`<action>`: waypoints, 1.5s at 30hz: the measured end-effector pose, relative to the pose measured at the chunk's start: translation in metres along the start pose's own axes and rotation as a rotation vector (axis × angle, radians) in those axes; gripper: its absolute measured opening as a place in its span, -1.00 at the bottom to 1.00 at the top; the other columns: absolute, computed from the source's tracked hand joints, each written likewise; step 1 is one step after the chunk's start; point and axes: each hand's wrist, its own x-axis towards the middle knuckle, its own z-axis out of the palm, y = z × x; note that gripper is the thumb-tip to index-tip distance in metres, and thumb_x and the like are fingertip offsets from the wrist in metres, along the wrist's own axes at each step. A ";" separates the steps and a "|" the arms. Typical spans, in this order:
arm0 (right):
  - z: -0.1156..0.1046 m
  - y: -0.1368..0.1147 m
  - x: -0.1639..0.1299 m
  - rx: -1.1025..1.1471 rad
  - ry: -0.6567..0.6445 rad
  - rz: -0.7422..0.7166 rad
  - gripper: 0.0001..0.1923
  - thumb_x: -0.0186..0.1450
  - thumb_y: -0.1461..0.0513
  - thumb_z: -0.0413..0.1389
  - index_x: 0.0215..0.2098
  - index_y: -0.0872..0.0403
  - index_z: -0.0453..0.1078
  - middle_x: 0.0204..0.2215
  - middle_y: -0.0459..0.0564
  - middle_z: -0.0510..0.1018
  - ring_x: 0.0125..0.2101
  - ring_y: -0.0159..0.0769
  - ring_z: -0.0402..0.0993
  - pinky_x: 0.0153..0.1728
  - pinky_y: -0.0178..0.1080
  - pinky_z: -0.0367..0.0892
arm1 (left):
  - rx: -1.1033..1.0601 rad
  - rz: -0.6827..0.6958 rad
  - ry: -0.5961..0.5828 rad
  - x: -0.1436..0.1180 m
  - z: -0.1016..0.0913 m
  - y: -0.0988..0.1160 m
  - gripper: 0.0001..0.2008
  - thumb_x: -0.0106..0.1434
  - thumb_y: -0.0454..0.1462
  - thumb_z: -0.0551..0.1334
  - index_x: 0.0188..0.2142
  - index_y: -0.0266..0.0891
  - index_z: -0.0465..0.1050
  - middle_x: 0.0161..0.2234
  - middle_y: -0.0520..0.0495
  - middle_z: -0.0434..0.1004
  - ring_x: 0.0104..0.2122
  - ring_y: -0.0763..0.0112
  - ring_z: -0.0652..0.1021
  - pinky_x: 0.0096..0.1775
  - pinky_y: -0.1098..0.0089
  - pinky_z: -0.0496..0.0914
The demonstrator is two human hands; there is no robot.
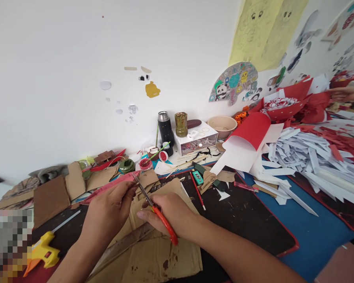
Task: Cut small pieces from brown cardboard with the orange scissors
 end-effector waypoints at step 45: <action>-0.006 0.000 0.002 0.044 -0.080 -0.010 -0.61 0.33 -0.06 0.44 -0.21 0.07 0.58 -0.51 -0.13 0.52 -0.51 -0.33 0.38 -0.46 -0.29 0.07 | -0.137 -0.135 -0.060 0.002 -0.015 -0.001 -0.69 0.52 -0.06 0.15 -0.16 -0.07 0.65 -0.37 0.01 0.80 -0.43 0.20 0.76 -0.44 0.36 0.47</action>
